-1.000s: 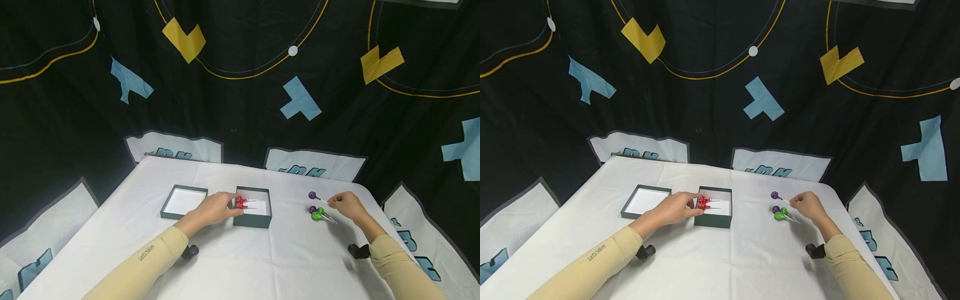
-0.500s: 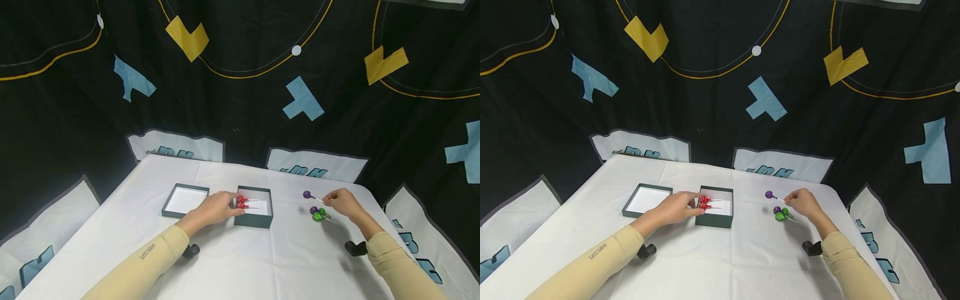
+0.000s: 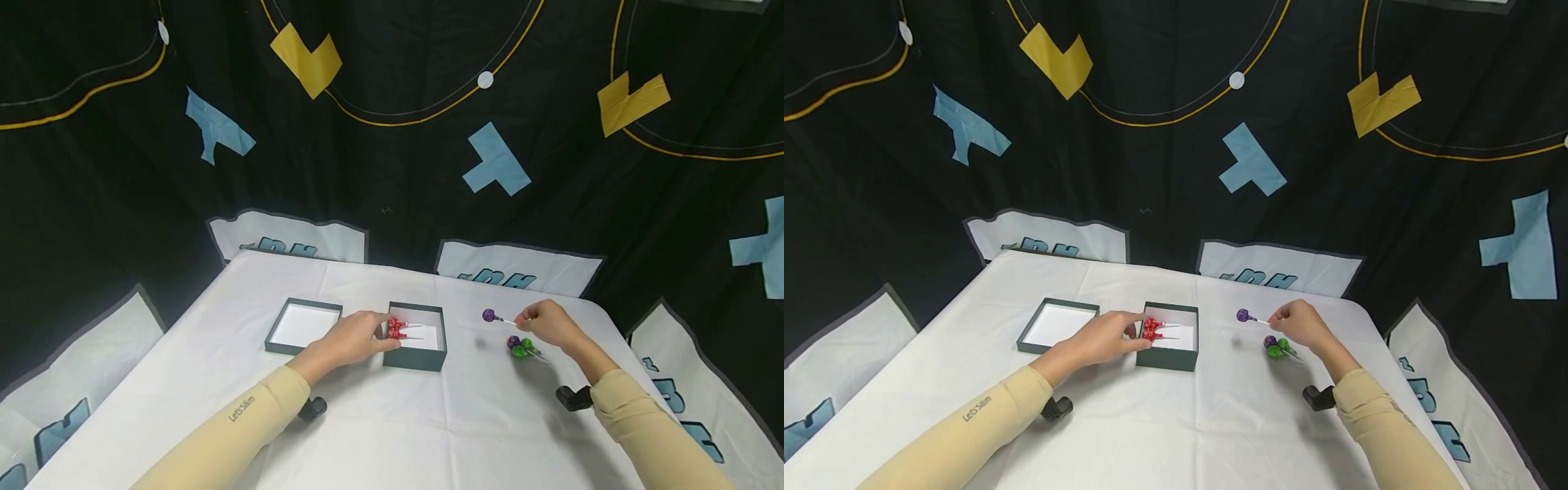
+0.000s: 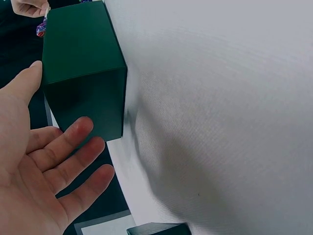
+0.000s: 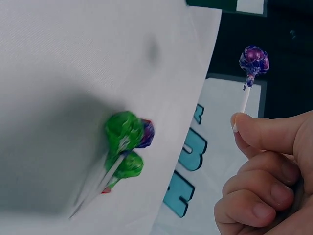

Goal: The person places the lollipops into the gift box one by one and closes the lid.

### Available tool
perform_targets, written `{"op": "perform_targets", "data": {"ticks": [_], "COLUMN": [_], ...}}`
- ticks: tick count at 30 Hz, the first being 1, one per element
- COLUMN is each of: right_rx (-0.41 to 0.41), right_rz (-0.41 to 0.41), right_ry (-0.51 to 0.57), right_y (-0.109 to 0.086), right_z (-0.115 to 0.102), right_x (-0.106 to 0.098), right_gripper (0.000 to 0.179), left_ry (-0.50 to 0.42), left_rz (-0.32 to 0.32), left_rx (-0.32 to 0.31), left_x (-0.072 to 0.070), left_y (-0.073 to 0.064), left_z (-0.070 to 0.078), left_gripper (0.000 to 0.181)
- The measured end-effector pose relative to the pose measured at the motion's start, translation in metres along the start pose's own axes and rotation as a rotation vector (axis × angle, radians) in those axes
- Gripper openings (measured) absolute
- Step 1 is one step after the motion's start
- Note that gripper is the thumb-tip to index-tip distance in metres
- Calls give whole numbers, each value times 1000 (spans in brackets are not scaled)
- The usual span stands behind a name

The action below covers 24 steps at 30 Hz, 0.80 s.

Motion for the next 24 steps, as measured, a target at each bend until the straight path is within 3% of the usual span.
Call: {"op": "perform_targets", "data": {"ticks": [24], "right_rx": [-107], "right_rz": [-75], "right_ry": [-8], "right_y": [7], "right_z": [-49], "right_x": [23], "right_gripper": [10], "left_ry": [6], "left_rz": [-8], "left_rx": [-7], "left_x": [0], "left_y": [-1], "left_z": [-1], "left_gripper": [71]}}
Point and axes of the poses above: each hand's wrist, its own y-axis towards the middle knuckle, its own x-axis out of the palm, z = x × y, the point moved 5 cm from there along y, towards the middle knuckle, and after that the axes turned 9 degrees about y, right-handed, at the moved point
